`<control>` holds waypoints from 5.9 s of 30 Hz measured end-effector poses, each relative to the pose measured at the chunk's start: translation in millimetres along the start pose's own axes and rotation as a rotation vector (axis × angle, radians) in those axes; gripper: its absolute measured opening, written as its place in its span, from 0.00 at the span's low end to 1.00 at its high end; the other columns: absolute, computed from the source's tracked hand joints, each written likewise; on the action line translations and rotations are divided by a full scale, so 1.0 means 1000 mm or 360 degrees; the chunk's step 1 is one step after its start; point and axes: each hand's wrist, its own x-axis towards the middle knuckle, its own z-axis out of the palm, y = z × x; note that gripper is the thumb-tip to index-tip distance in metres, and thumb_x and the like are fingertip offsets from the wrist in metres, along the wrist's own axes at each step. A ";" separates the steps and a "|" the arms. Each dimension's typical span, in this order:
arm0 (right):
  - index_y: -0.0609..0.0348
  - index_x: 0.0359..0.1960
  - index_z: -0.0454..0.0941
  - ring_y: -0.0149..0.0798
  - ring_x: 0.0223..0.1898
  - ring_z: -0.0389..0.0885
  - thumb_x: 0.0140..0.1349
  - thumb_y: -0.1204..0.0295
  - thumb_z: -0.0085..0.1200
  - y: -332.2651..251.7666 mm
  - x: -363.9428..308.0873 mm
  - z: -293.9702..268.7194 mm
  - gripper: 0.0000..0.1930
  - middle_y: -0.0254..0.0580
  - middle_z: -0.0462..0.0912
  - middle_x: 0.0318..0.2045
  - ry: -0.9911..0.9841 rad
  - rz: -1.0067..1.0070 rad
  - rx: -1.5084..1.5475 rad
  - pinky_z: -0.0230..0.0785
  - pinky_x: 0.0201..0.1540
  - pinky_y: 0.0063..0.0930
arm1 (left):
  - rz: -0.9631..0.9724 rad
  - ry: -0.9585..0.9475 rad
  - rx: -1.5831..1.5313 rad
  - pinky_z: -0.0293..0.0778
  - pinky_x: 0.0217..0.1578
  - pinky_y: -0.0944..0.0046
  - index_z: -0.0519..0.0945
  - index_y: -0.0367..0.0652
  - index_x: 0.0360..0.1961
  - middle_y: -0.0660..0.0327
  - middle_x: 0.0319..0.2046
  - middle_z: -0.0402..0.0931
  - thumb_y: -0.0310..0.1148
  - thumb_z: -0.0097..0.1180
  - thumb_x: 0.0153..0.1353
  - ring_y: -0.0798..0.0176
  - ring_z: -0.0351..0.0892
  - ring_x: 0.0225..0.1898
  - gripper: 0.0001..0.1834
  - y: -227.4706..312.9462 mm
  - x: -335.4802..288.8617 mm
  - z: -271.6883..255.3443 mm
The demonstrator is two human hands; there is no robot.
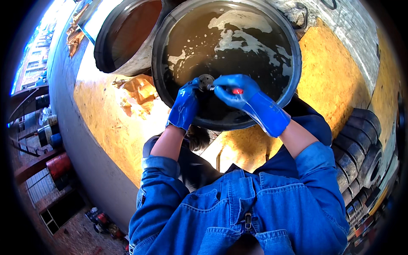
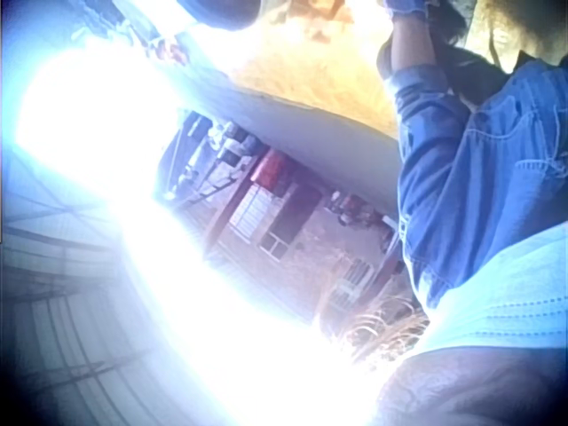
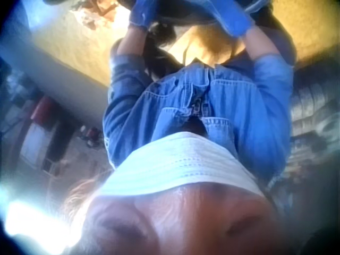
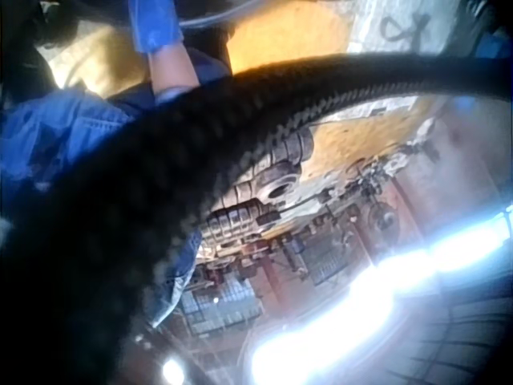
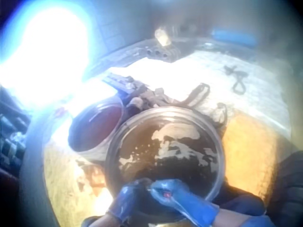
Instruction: The person cleans a small circular metal part by scrubbing it with a brush inside a large bucket of liquid, then rinses it in another bucket and continues scrubbing it.
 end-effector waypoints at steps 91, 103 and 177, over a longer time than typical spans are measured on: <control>0.54 0.44 0.88 0.46 0.41 0.89 0.63 0.64 0.65 -0.002 0.010 -0.001 0.11 0.45 0.90 0.38 0.0211 0.0327 -0.0155 0.81 0.45 0.34 | -0.0740 0.0200 -0.0386 0.76 0.61 0.43 0.77 0.42 0.65 0.49 0.59 0.80 0.72 0.27 0.73 0.46 0.81 0.57 0.47 -0.009 0.022 0.015; 0.44 0.41 0.87 0.59 0.44 0.84 0.65 0.56 0.58 -0.015 0.009 -0.016 0.12 0.46 0.87 0.41 0.0193 0.0500 -0.0430 0.79 0.45 0.47 | -0.0697 0.0150 -0.0449 0.75 0.62 0.43 0.76 0.40 0.65 0.49 0.59 0.81 0.68 0.24 0.75 0.46 0.81 0.59 0.45 0.002 0.025 0.014; 0.49 0.43 0.88 0.58 0.46 0.87 0.63 0.55 0.62 0.010 -0.078 0.031 0.15 0.53 0.88 0.41 -0.0023 0.0623 -0.1015 0.79 0.48 0.45 | 0.0700 0.1515 0.0135 0.74 0.47 0.60 0.79 0.41 0.57 0.62 0.47 0.82 0.43 0.51 0.74 0.62 0.79 0.44 0.19 0.067 -0.081 -0.250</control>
